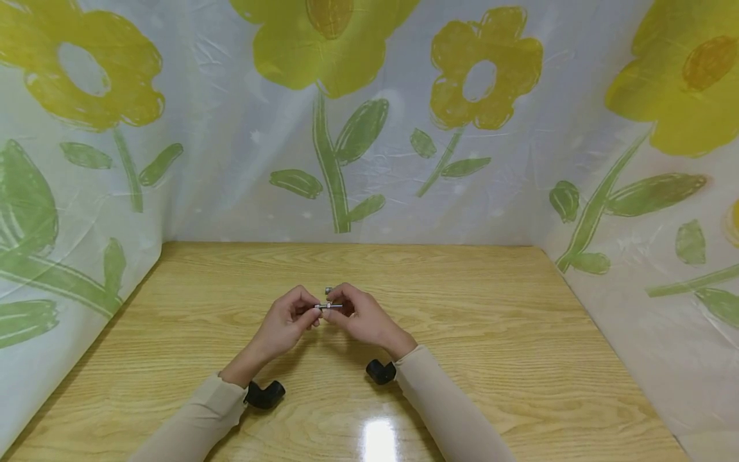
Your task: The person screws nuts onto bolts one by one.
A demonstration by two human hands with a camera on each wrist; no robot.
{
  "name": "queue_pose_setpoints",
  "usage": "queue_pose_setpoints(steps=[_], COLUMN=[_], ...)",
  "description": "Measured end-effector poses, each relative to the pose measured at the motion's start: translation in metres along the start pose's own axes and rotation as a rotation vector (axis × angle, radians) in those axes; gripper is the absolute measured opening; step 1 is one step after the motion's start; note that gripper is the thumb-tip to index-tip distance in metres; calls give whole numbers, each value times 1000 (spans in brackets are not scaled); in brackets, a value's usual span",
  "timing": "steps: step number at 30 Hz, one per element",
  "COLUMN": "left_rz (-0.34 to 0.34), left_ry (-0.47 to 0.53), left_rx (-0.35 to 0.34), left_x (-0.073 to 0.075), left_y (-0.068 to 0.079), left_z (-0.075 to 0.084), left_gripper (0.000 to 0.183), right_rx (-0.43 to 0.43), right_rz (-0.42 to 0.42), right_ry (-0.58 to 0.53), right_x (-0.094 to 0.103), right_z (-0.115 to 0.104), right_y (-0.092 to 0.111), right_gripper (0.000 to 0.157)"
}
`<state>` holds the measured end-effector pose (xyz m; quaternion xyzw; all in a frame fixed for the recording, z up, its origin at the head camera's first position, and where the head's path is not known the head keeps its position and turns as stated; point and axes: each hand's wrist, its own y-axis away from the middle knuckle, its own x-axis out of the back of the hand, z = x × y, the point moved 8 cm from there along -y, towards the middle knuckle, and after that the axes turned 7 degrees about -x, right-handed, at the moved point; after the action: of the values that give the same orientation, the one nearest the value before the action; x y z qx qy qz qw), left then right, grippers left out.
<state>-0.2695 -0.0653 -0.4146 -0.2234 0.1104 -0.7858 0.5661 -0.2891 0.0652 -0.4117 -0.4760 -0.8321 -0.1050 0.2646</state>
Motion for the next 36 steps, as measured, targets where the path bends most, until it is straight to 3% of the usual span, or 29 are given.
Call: queue_pose_setpoints(steps=[3, 7, 12, 14, 24, 29, 36], left_rz=[-8, -15, -8, -6, -11, -9, -16], left_ry=[-2, -25, -25, -23, -4, -19, -27], left_rx=[5, 10, 1, -9, -22, -11, 16], left_x=[0, -1, -2, -1, -1, -1, -3], left_y=[0, 0, 0, 1, 0, 0, 1], left_z=[3, 6, -2, -3, -2, -2, 17], left_gripper=[7, 6, 4, 4, 6, 4, 5], right_rx=[23, 46, 25, 19, 40, 15, 30], right_rz=[-5, -2, 7, 11, -9, -10, 15], right_ry=[-34, -6, 64, 66, 46, 90, 57], right_x=[-1, 0, 0, 0, -3, -4, -1], right_z=[-1, -1, 0, 1, 1, 5, 3], right_y=[0, 0, 0, 0, 0, -1, 0], right_gripper=[29, 12, 39, 43, 22, 43, 20])
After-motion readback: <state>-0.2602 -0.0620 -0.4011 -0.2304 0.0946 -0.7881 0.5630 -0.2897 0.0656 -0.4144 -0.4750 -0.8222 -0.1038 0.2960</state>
